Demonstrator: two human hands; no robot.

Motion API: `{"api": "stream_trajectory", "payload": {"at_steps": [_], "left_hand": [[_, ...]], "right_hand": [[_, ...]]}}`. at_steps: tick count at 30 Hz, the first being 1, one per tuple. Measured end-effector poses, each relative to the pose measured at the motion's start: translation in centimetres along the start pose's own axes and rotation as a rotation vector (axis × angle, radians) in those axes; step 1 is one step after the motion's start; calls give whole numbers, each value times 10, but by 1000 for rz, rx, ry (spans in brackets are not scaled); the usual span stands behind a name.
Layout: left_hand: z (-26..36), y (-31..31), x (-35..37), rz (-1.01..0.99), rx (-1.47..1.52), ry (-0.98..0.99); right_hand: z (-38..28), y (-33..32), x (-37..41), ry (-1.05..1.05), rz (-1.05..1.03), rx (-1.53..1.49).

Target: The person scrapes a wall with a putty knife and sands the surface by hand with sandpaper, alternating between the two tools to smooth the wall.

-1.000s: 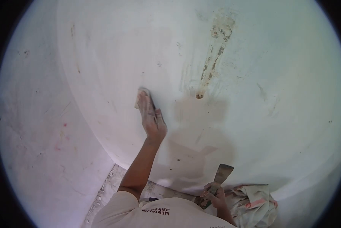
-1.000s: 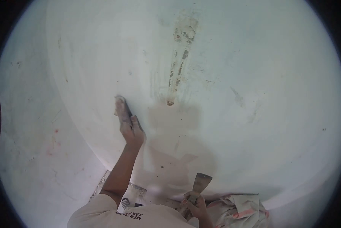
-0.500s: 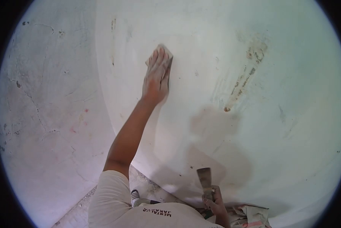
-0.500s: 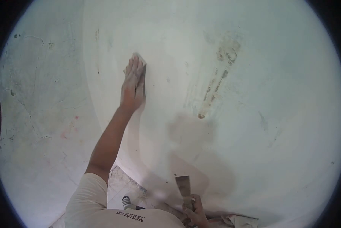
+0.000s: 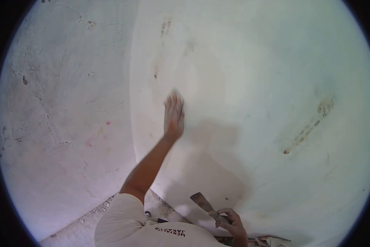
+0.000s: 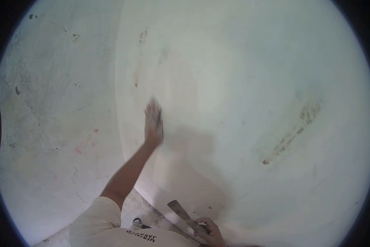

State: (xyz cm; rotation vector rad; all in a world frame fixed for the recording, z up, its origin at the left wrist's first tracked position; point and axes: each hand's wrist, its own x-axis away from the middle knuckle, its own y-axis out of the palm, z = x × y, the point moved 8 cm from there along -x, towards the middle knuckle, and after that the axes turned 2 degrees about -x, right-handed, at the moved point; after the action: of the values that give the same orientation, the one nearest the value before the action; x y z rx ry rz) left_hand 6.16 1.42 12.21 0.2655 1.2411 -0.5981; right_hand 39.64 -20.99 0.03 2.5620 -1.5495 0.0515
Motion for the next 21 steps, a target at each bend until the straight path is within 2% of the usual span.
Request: {"api": "stream_trajectory", "payload": {"at_steps": [4,8,10,15,17,18,21], "left_hand": [[-67,-2,114,-164,42,-200],[-113,-22,110,-208,87,-260],[-125,-31,71,-232,86,-230],[-147,-59,-52,-69,139,-184],[-154,-67,-108,-28,134,-178],[-153,-73,-138,-1,140,-160],[-122,-89,-217,-23,152,-134]], "right_hand": [[4,24,-44,-4,-60,52],[1,64,-88,-55,-149,105],[8,86,-106,-48,-168,89],[13,133,-125,26,-185,151],[21,141,-128,-31,-253,135],[23,145,-128,-60,-281,131],[12,154,-122,24,-189,73]]}}
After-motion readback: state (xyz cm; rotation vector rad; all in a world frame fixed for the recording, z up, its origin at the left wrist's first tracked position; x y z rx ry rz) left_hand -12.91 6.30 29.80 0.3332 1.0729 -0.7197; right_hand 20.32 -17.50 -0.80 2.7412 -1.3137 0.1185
